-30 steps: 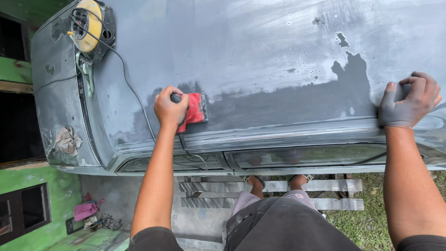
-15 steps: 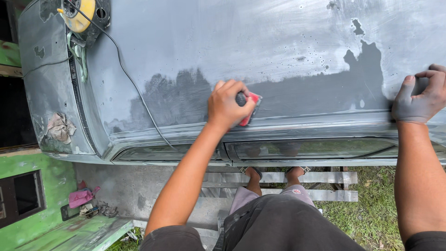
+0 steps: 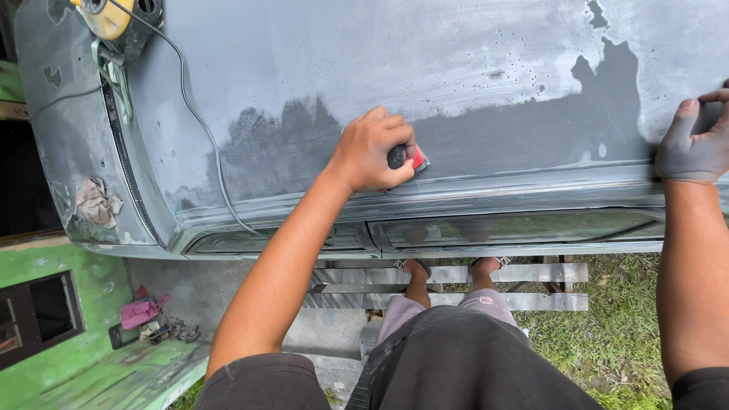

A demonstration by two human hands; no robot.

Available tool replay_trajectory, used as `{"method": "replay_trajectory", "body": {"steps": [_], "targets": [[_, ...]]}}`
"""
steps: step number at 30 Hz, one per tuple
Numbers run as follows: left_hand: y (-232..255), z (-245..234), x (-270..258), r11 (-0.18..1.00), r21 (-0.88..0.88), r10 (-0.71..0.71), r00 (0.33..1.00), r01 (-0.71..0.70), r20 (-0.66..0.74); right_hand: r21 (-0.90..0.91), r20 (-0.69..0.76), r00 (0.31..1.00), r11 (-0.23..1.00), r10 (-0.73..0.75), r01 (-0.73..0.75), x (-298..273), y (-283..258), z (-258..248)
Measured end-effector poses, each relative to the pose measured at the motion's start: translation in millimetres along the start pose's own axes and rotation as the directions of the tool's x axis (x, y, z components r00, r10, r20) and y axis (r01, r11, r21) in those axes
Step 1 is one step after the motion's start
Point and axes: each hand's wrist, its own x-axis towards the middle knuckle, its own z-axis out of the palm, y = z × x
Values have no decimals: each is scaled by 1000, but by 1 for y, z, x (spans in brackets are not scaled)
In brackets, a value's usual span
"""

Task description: The person uses a red electric sander to smooth the surface of a car hood. They move the tool across the hood in various patterns, occasionally using their left hand to feel the surface or steady the tool.

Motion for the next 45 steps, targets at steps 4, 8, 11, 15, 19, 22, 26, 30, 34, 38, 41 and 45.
{"method": "replay_trajectory", "body": {"steps": [4, 8, 11, 15, 19, 22, 26, 30, 34, 38, 41, 45], "targets": [[-32, -33, -42, 998, 32, -53, 995, 51, 86, -24, -21, 1000, 1000, 11, -11, -3, 5, 4], [-44, -38, -54, 997, 73, -42, 996, 37, 76, -94, -17, 1000, 995, 23, -24, -1, -4, 1], [-29, -27, -26, 997, 45, 64, 991, -70, 116, -44, 1, 997, 996, 80, -79, -1, -7, 1], [-36, -27, -20, 999, 40, 7, 996, -11, 88, -39, -6, 999, 998, 38, -38, -9, 12, 4], [-31, -27, -30, 1000, 26, 9, 996, -12, 87, -23, -7, 999, 999, 38, -38, -13, 10, 6], [-32, -24, -32, 998, 46, 36, 993, -41, 109, 3, -2, 1000, 1000, 20, -20, -7, 12, 5], [-25, -25, -25, 998, 64, -32, 998, 29, 51, -11, -10, 999, 999, 32, -32, -6, 10, 4], [-46, -37, -21, 988, 115, -104, 995, 103, 1, 74, -41, 999, 997, -10, 13, -4, 28, 18], [-29, -32, -19, 999, 8, -52, 996, 52, 65, 45, -42, 999, 999, 17, -15, 5, -10, -2], [-21, -31, -31, 989, 86, -124, 992, 124, -11, 79, -30, 1000, 997, 4, -2, -3, -17, -3], [-31, -32, -9, 987, 65, -142, 989, 145, -49, 79, -57, 998, 997, 2, 2, 14, -19, -8], [-28, -26, -27, 945, 108, -291, 945, 308, -148, 107, -64, 997, 993, -39, 45, 5, -17, -1]]}}
